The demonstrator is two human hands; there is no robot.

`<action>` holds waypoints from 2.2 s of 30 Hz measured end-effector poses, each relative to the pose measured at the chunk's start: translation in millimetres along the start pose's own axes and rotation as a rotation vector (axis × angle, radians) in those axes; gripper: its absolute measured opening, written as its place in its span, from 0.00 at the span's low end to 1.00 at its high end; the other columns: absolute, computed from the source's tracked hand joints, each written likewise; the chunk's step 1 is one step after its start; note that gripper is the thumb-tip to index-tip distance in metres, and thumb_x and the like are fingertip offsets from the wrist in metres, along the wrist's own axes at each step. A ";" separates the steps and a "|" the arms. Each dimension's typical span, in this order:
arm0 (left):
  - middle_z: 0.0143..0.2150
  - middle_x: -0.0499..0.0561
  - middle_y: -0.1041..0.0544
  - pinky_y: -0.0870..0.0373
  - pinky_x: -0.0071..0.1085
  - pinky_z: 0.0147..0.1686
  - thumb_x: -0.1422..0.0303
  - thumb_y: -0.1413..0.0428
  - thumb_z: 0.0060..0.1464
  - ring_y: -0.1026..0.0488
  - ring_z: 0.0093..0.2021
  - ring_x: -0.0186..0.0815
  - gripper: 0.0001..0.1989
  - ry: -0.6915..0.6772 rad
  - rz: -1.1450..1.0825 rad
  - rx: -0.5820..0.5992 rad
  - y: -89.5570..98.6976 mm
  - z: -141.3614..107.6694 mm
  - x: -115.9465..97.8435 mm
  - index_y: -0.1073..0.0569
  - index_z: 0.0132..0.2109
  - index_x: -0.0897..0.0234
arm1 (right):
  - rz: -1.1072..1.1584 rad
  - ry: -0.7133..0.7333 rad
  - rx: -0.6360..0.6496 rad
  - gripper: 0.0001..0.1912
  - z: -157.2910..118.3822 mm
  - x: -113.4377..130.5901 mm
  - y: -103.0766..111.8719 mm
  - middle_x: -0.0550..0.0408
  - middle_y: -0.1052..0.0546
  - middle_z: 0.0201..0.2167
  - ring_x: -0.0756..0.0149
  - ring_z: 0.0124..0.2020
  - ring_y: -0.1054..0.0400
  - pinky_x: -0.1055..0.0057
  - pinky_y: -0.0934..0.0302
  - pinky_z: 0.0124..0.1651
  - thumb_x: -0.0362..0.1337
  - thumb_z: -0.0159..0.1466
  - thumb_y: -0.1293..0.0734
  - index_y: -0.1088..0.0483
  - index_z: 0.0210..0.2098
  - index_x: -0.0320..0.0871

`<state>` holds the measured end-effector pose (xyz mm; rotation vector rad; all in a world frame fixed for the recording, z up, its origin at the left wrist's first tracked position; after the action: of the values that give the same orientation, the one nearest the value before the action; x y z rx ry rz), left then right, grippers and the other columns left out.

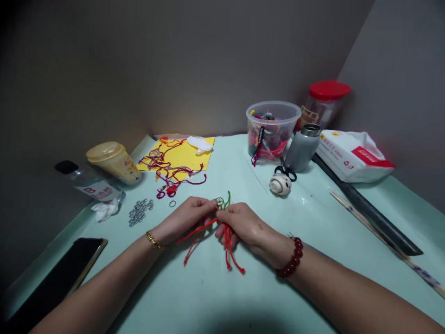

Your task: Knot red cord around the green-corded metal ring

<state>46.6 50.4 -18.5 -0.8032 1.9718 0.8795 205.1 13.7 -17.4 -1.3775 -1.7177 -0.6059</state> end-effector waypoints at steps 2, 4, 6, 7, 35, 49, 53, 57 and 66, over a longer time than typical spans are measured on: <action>0.19 0.43 0.35 0.48 0.24 0.17 0.50 0.48 0.56 0.44 0.16 0.24 0.23 0.003 -0.015 0.008 0.1 0.7 1.2 0.33 0.26 0.65 | -0.009 -0.007 0.009 0.16 -0.2 1.3 -1.9 0.56 0.27 0.15 0.76 0.12 0.35 0.82 0.42 0.15 0.33 0.68 0.41 0.34 0.24 0.37; 0.18 0.42 0.36 0.49 0.24 0.17 0.50 0.47 0.56 0.45 0.15 0.24 0.22 -0.007 -0.019 0.015 -0.1 0.7 1.6 0.34 0.25 0.65 | 0.014 -0.007 0.015 0.16 -0.8 1.7 -2.7 0.56 0.28 0.14 0.75 0.12 0.35 0.81 0.40 0.16 0.33 0.68 0.41 0.34 0.24 0.38; 0.19 0.43 0.34 0.48 0.24 0.17 0.51 0.48 0.57 0.44 0.15 0.24 0.22 -0.037 -0.027 0.035 -0.2 -0.8 1.2 0.32 0.27 0.65 | 0.054 -0.005 0.032 0.15 -2.3 1.3 -2.4 0.56 0.27 0.16 0.74 0.13 0.35 0.80 0.38 0.17 0.35 0.69 0.42 0.34 0.26 0.38; 0.20 0.44 0.32 0.48 0.24 0.17 0.50 0.50 0.58 0.42 0.15 0.24 0.23 -0.051 -0.032 0.053 -0.1 -2.1 0.8 0.30 0.28 0.66 | 0.066 -0.010 0.047 0.16 -3.6 0.9 -2.0 0.55 0.26 0.17 0.74 0.14 0.34 0.79 0.38 0.18 0.37 0.70 0.42 0.34 0.27 0.38; 0.34 0.47 0.26 0.40 0.30 0.34 0.65 0.53 0.62 0.31 0.34 0.35 0.10 -0.276 0.709 -0.377 9.9 -69.9 17.1 0.29 0.36 0.60 | -1.033 0.393 -0.391 0.09 -37.9 -21.5 17.2 0.59 0.31 0.21 0.69 0.23 0.41 0.71 0.53 0.28 0.34 0.64 0.42 0.38 0.26 0.45; 0.27 0.45 0.26 0.42 0.28 0.29 0.67 0.54 0.59 0.32 0.28 0.33 0.08 -0.179 0.560 -0.285 16.9 -71.1 22.4 0.31 0.34 0.62 | -1.222 0.419 -0.447 0.08 -38.3 -19.3 19.1 0.55 0.30 0.28 0.68 0.26 0.41 0.69 0.57 0.28 0.31 0.64 0.44 0.38 0.29 0.44; 0.29 0.46 0.26 0.42 0.28 0.30 0.69 0.53 0.58 0.31 0.31 0.34 0.07 -0.204 0.634 -0.314 19.0 -72.3 19.1 0.31 0.35 0.61 | -1.234 0.398 -0.431 0.08 -39.0 -19.2 19.7 0.56 0.30 0.27 0.68 0.25 0.41 0.69 0.57 0.28 0.31 0.64 0.43 0.39 0.28 0.44; 0.33 0.48 0.26 0.41 0.29 0.32 0.70 0.52 0.58 0.31 0.34 0.35 0.07 -0.222 0.769 -0.277 19.7 -79.4 10.4 0.30 0.36 0.61 | -1.302 0.381 -0.415 0.08 -39.2 -18.0 23.7 0.55 0.29 0.28 0.67 0.27 0.40 0.69 0.55 0.29 0.31 0.64 0.43 0.38 0.29 0.44; 0.38 0.51 0.24 0.39 0.32 0.35 0.69 0.51 0.59 0.29 0.37 0.37 0.06 -0.282 0.830 -0.310 1.1 -55.9 -6.7 0.30 0.39 0.61 | -1.183 0.568 -0.284 0.08 -19.6 1.9 0.9 0.53 0.28 0.29 0.64 0.33 0.38 0.69 0.50 0.36 0.32 0.64 0.41 0.34 0.29 0.43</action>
<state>25.7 7.5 11.4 0.0395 1.9251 1.6996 211.8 -0.4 -5.3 -0.1214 -1.8434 -1.7275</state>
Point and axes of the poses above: each hand's wrist, its own z-axis towards the middle knuckle, its own y-axis out of the back of the hand, x = y × z, the point moved 1 cm from there along z, towards the middle knuckle
